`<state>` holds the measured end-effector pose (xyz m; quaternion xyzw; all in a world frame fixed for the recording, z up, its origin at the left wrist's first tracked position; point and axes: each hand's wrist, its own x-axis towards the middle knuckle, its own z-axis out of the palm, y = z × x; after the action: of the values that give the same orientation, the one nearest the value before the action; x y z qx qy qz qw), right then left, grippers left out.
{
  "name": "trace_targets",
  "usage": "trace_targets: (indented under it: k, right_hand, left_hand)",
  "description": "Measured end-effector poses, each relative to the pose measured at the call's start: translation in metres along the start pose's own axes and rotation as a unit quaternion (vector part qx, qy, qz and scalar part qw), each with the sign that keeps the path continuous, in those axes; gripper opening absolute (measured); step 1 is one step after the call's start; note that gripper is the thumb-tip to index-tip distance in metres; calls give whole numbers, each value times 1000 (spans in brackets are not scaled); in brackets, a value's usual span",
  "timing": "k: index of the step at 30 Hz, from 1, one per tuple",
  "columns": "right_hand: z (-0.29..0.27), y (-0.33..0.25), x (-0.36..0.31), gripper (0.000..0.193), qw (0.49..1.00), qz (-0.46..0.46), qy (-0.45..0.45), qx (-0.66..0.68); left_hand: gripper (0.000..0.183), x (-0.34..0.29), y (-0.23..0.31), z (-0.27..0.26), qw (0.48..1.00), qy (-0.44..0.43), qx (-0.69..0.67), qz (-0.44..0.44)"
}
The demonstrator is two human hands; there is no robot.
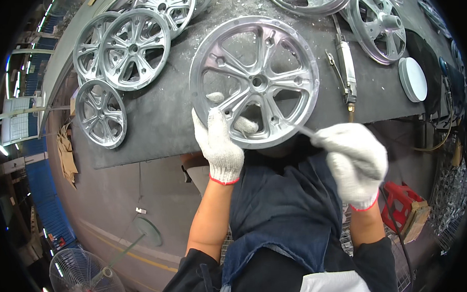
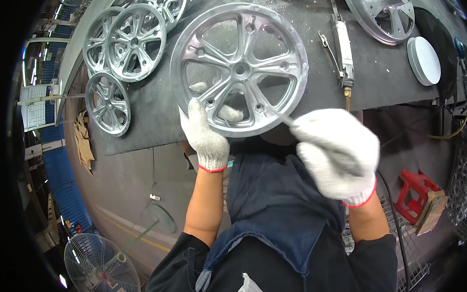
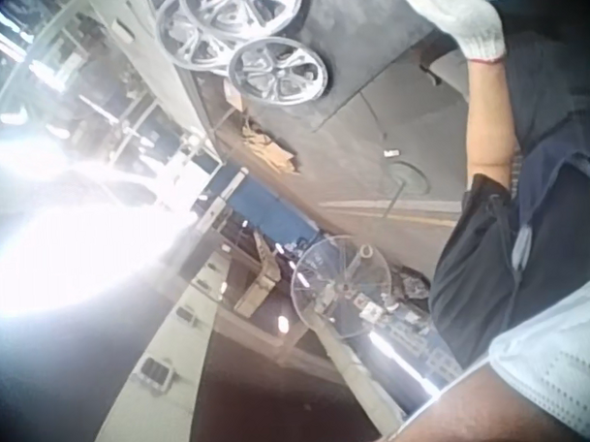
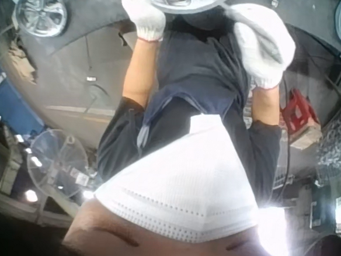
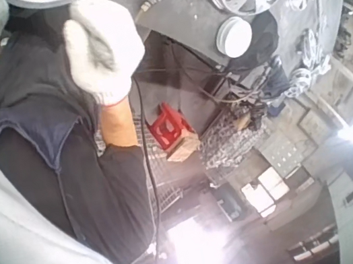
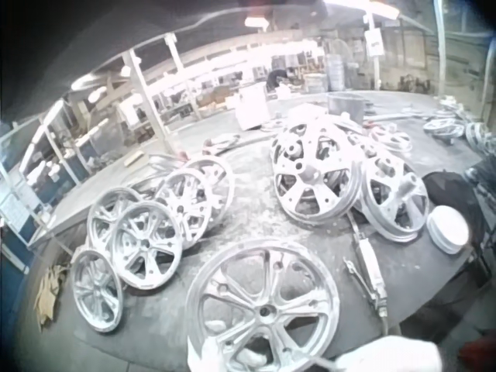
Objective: The recorder uses a handheld scraping tool to remove burrs and smooth the edges of aluminum alloy wheels.
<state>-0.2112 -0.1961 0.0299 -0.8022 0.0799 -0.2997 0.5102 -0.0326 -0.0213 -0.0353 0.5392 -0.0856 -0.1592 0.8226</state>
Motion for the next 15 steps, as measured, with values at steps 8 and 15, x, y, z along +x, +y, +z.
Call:
trace_targets:
  k: [8,15]
  right_hand:
    - [2,37,11,20,990,27,137,-4]
    - [13,36,11,22,991,-37,104,-71]
  left_hand:
    - [39,2,-1,0,999,-1,43,7]
    - [39,2,-4,0,999,6,28,14]
